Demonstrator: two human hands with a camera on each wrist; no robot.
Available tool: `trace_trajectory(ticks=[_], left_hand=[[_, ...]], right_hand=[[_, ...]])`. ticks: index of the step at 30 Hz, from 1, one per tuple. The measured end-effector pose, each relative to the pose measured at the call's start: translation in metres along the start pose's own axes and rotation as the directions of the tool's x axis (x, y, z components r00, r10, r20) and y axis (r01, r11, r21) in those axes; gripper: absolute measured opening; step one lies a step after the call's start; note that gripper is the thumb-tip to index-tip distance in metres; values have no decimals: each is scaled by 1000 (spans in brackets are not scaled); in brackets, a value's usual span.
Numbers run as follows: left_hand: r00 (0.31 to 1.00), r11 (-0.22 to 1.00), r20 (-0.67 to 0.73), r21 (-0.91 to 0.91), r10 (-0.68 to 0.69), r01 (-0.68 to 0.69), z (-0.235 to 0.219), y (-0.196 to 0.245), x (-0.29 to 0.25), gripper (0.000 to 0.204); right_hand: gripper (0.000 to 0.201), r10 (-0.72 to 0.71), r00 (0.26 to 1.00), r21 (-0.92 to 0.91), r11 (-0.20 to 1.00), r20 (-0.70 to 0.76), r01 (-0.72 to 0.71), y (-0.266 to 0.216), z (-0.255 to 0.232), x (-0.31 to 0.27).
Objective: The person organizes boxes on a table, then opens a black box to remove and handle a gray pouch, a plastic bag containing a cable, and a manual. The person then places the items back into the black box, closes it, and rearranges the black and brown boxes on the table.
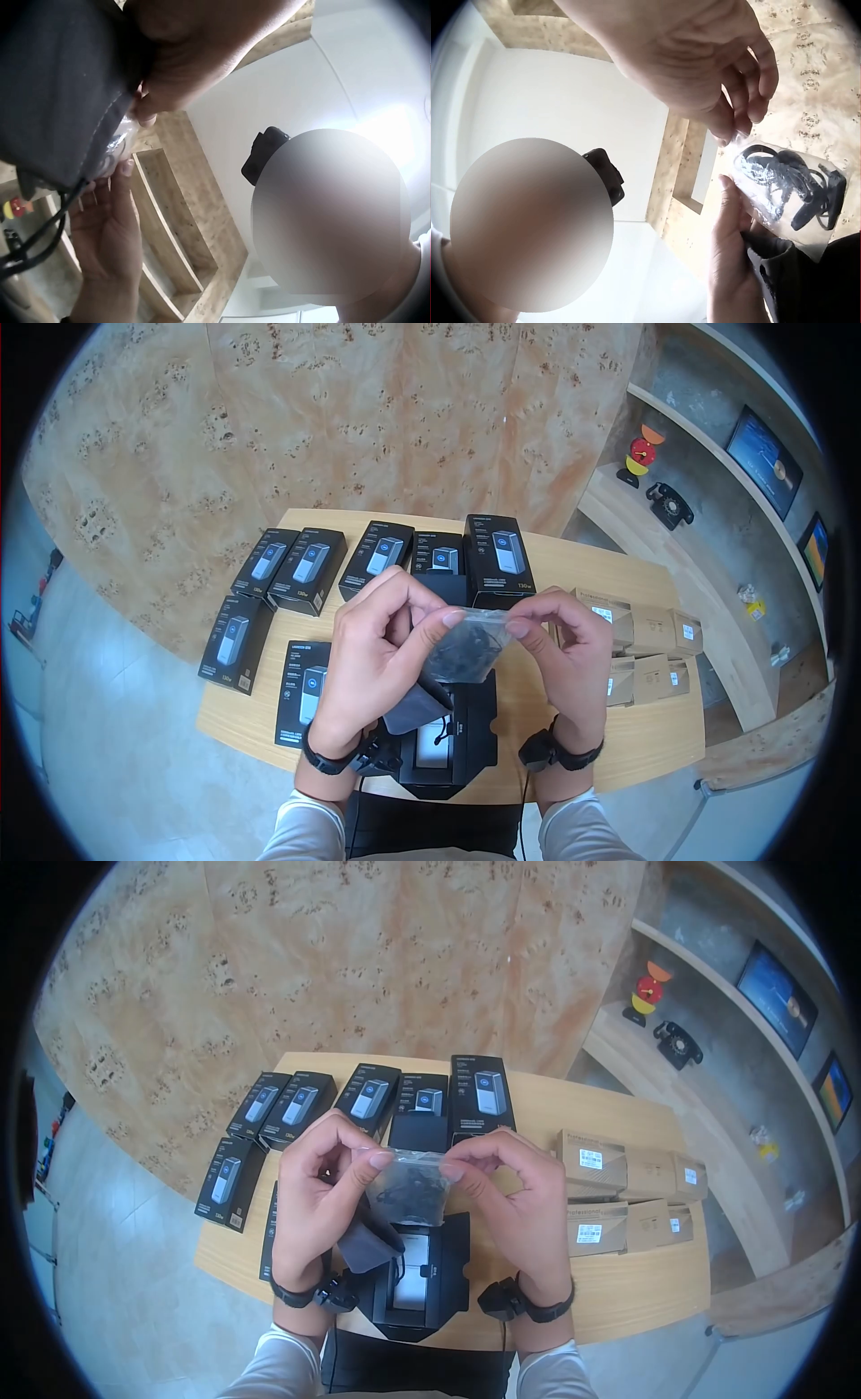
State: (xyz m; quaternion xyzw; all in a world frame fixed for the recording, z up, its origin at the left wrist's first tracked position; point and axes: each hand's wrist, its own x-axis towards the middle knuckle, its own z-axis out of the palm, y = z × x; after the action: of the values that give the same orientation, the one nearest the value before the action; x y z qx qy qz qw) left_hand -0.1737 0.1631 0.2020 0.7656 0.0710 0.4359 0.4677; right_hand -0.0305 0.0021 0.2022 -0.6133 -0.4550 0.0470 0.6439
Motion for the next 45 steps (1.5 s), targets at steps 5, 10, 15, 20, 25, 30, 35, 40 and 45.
trace_trajectory(ticks=[5,10,15,20,25,30,35,40,45], left_hand=[[1000,1000,1,-2,-2,2,0,0,-1,14],[1000,1000,-1,-3,-8,8,1,1,-1,15],[1000,1000,6,-3,-13,13,1,0,-2,15],[1000,1000,17,-3,-4,4,1,2,-1,14],[991,997,119,52,-55,49,-3,15,0,12],[990,998,140,53,23,-31,0,13,-1,14],[991,999,126,30,39,-43,0,16,-2,15],[987,996,144,47,64,-71,2,16,-3,14],[986,998,155,27,54,-59,4,16,-2,14]], right_hand=[[12,4,999,-6,1000,-31,-4,1,0,-1],[11,-10,999,-14,1000,-43,10,2,2,-1],[12,6,999,-20,1000,-45,-7,0,2,-1],[13,-54,998,-69,996,-19,53,0,2,1],[13,-93,996,-82,992,6,93,-1,0,0],[13,-89,995,-103,990,48,93,-6,0,-1],[12,-152,983,-66,985,100,159,-9,0,0],[11,-182,972,-77,978,146,194,-6,0,0],[10,-178,972,-107,975,153,196,-9,-1,0]])
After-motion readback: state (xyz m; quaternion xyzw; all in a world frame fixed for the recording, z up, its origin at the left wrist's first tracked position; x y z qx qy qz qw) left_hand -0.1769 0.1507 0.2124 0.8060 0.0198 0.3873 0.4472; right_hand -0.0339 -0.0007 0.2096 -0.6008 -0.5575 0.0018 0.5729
